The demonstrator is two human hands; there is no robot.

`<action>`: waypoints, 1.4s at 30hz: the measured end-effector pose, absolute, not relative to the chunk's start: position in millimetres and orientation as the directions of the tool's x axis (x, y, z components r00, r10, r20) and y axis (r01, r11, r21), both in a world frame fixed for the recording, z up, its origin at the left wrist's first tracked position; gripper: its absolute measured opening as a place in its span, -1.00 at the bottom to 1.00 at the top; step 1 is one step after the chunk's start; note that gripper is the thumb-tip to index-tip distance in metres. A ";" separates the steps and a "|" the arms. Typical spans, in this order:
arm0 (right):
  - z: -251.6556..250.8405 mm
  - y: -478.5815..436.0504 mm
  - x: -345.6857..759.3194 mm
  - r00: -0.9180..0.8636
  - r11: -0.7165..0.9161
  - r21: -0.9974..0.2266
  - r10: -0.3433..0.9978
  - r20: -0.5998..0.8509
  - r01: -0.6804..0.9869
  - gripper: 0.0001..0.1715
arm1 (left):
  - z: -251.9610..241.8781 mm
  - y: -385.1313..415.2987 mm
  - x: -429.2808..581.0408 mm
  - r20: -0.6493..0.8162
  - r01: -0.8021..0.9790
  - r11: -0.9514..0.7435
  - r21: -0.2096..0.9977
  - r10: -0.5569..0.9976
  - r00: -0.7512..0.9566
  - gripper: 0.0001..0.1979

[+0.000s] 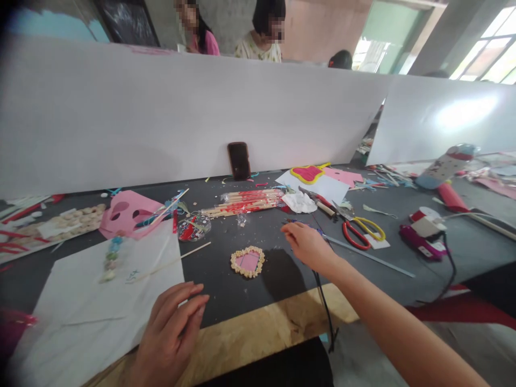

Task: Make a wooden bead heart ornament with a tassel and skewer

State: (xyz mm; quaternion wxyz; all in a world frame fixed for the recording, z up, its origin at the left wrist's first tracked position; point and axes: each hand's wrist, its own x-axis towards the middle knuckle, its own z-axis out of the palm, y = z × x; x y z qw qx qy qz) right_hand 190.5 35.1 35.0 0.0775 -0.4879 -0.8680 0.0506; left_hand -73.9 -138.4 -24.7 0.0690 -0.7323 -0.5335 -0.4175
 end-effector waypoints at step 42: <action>43.5 8.9 370.7 0.224 -0.192 -0.128 0.921 0.320 0.973 -0.68 | 1.5 -88.4 -63.2 0.480 0.906 -0.311 0.285 0.865 0.146 -0.65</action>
